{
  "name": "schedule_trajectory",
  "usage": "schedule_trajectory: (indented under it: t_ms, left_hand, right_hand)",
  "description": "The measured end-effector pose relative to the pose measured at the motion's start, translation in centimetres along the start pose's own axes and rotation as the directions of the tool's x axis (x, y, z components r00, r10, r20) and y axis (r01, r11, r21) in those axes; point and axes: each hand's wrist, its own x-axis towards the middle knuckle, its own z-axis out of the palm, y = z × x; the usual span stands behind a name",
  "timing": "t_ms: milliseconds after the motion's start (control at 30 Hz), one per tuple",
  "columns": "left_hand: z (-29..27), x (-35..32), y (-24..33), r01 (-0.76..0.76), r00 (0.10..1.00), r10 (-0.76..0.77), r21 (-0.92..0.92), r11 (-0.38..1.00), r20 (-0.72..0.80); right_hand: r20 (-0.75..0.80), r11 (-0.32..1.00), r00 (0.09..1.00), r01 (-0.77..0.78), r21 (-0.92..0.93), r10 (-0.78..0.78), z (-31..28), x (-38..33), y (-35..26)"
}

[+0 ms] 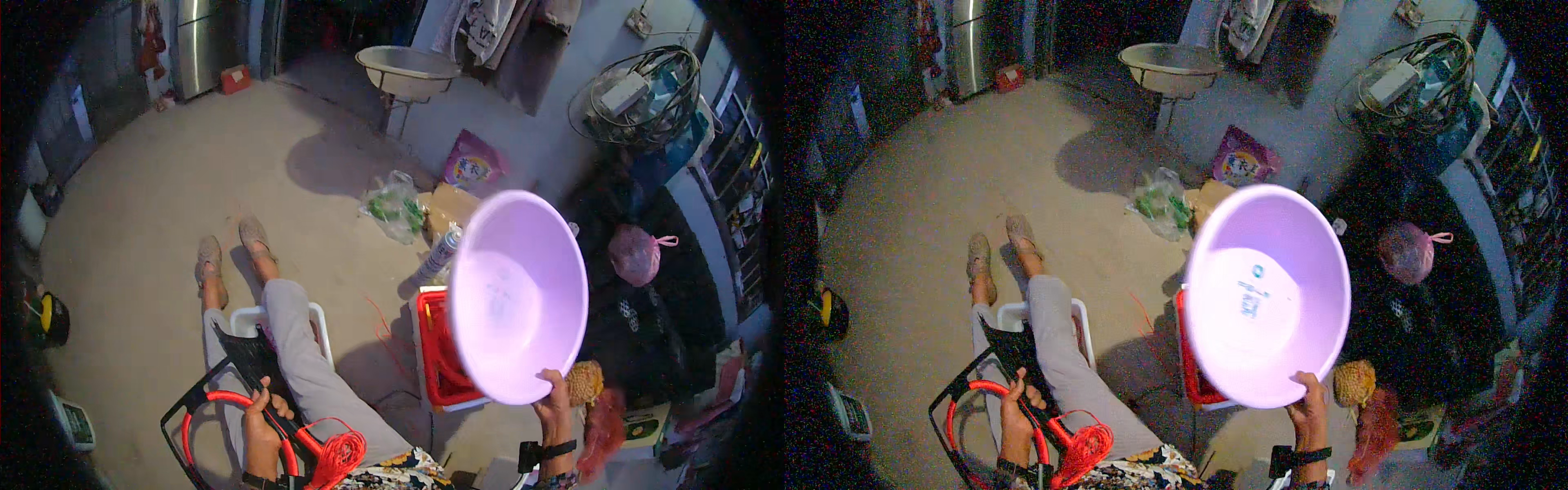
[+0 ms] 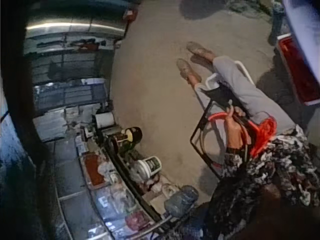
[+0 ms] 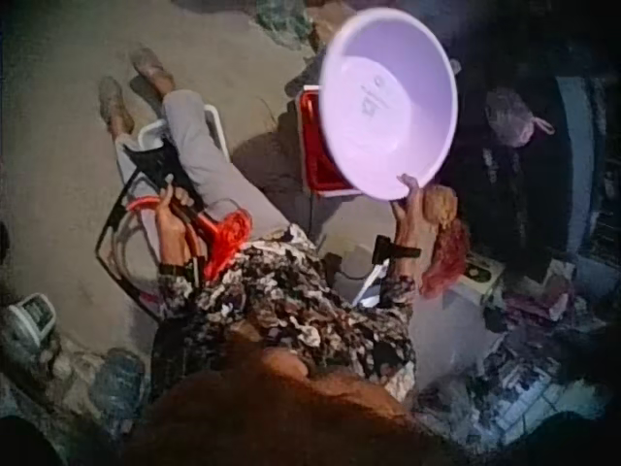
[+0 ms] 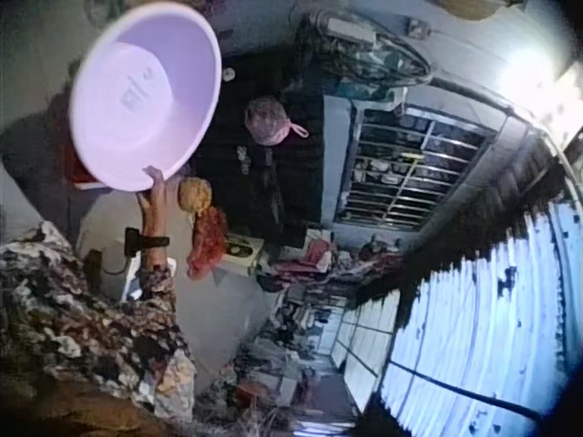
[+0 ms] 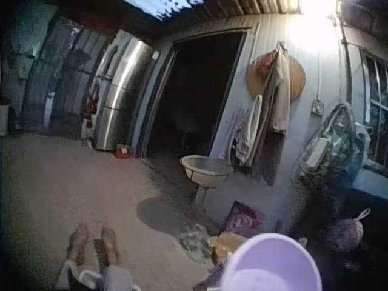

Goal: The recorder is shown weaving or attaching a red cord/netting to a circular plastic fan guard frame.

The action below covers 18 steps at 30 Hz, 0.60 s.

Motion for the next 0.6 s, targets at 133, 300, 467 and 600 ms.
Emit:
schedule_trajectory:
  t_ms: [133,300,467,600]
  left_hand:
    - [-0.4,0.2,0.1,-0.057,0.998,0.057,0.015,0.998,-0.021]
    - [-1.6,1.5,-0.6,-0.043,0.999,0.042,-0.009,0.999,-0.015]
    - [-2.7,0.3,1.0,-0.07,0.993,0.065,-0.045,0.997,-0.101]
    - [0.9,-0.5,1.6,-0.049,0.989,0.045,-0.026,0.998,-0.141]
  right_hand:
    - [0.152,0.974,0.988,0.022,-0.227,0.013,11.6,3.6,1.5]
    - [0.3,0.92,0.953,0.074,-0.384,0.048,17.0,18.9,9.5]
    - [0.272,0.968,0.949,-0.098,-0.231,0.161,27.6,22.2,13.6]
    - [0.116,0.966,0.975,-0.164,-0.199,0.19,29.9,27.6,16.3]
